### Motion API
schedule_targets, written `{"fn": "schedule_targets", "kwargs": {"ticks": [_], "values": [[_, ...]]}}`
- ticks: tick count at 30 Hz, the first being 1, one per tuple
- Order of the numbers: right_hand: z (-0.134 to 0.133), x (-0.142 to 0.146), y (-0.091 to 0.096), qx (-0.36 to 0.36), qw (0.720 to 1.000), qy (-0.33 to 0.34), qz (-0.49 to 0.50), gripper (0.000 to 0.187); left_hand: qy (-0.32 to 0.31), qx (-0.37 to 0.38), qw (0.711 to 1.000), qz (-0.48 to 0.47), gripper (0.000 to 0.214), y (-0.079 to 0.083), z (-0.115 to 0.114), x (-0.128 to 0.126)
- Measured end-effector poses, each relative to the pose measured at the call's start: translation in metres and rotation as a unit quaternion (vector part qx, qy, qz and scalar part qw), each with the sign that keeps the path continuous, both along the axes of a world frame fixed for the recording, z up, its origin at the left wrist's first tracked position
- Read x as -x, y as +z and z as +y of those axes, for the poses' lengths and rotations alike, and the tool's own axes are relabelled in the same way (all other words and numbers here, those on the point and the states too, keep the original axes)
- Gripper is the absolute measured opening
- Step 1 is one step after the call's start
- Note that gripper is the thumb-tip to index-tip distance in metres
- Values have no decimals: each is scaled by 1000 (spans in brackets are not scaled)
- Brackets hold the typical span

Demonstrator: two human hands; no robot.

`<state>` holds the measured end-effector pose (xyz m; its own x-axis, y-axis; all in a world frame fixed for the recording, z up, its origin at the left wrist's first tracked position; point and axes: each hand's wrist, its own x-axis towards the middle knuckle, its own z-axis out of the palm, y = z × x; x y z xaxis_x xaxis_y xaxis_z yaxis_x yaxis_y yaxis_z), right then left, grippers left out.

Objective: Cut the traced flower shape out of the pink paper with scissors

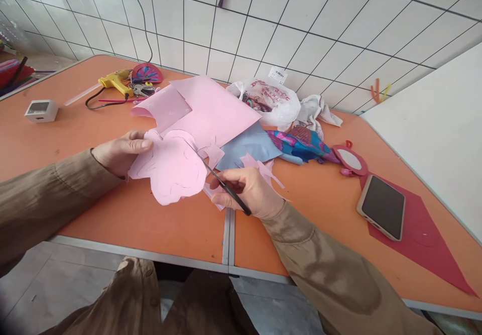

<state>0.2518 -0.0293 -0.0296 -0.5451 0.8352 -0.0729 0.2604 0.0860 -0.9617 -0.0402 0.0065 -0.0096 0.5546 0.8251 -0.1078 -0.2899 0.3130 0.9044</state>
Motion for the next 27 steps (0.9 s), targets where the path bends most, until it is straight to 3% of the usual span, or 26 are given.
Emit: {"fn": "schedule_targets", "kwargs": {"ticks": [2,6,12,14,18,23,27], "values": [[-1,1,1,4,1000,5,5,38,34,-8,999,32,30,4,3,4],[-2,6,7,-3,1000,16,-10,37,36,-83,991,100,29,12,6,9],[-3,7,13,-3,999,30,-24,39,56,-206,954,209,17,22,3,8],[-1,4,8,-7,1000,26,-8,43,48,-207,949,234,14,24,0,5],[2,-1,-2,-19,999,27,15,40,-1,-160,965,209,14,27,-7,0],[3,-3,-2,-24,999,24,32,36,8,-131,973,191,20,21,-10,-6],[3,-7,-2,-18,999,23,24,38,-34,-132,979,154,22,19,-9,-3]]}}
